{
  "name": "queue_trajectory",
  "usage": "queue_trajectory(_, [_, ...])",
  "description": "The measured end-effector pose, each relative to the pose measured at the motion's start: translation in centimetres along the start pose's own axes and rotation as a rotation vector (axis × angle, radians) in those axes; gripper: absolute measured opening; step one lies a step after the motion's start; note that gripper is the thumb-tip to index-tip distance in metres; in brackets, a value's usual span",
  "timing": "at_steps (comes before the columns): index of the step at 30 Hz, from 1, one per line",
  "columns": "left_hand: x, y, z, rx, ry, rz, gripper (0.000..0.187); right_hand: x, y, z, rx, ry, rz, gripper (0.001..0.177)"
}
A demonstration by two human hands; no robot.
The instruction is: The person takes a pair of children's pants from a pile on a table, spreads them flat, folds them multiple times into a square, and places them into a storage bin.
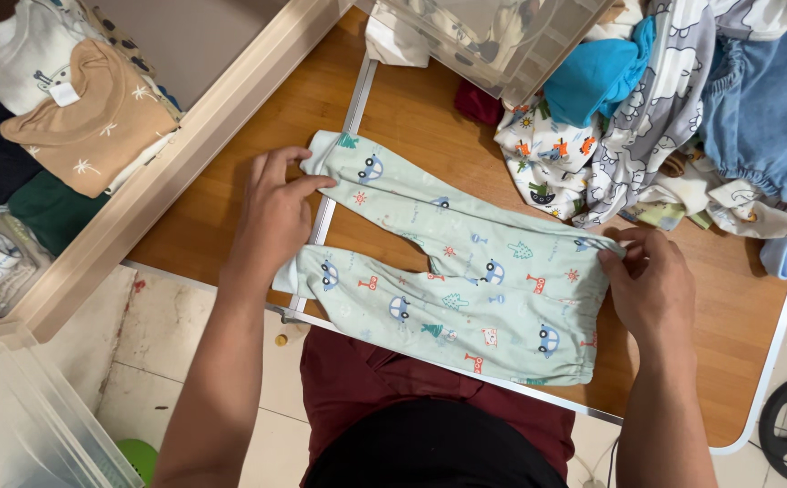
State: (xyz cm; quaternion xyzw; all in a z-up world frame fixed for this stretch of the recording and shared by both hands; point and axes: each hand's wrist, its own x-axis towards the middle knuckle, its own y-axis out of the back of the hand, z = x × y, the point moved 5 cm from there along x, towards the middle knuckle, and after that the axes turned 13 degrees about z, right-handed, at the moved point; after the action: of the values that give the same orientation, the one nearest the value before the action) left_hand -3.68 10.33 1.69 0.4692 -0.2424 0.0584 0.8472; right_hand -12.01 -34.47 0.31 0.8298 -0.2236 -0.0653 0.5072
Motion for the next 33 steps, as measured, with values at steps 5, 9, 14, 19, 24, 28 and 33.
queue_trajectory(5, [-1.1,-0.3,1.9,-0.110,0.112,-0.049,0.032,-0.8,1.0,-1.5,0.041,0.136,0.104,0.032])
queue_trajectory(9, [-0.6,-2.1,4.3,-0.270,0.013,-0.057,0.018,-0.7,0.7,-2.2,0.188,0.239,0.076,0.031])
queue_trajectory(14, [4.0,-4.6,3.1,-0.204,-0.066,-0.061,0.030,0.9,-1.3,-0.9,0.099,0.157,0.012,0.021])
queue_trajectory(19, [5.3,-6.3,2.0,-0.063,0.130,-0.088,0.016,1.9,-2.0,0.1,0.052,-0.028,-0.009,0.024])
queue_trajectory(24, [3.5,-3.1,3.1,-0.187,0.077,0.105,0.021,0.4,0.2,-2.6,0.083,0.260,0.285,0.022])
queue_trajectory(28, [-0.4,-0.3,2.6,-0.268,0.332,-0.378,0.012,-1.0,2.1,-2.6,0.092,0.206,0.029,0.016])
queue_trajectory(33, [-3.6,3.6,2.9,-0.187,0.335,-0.624,0.027,-3.2,2.1,-4.1,0.201,0.546,-0.360,0.023])
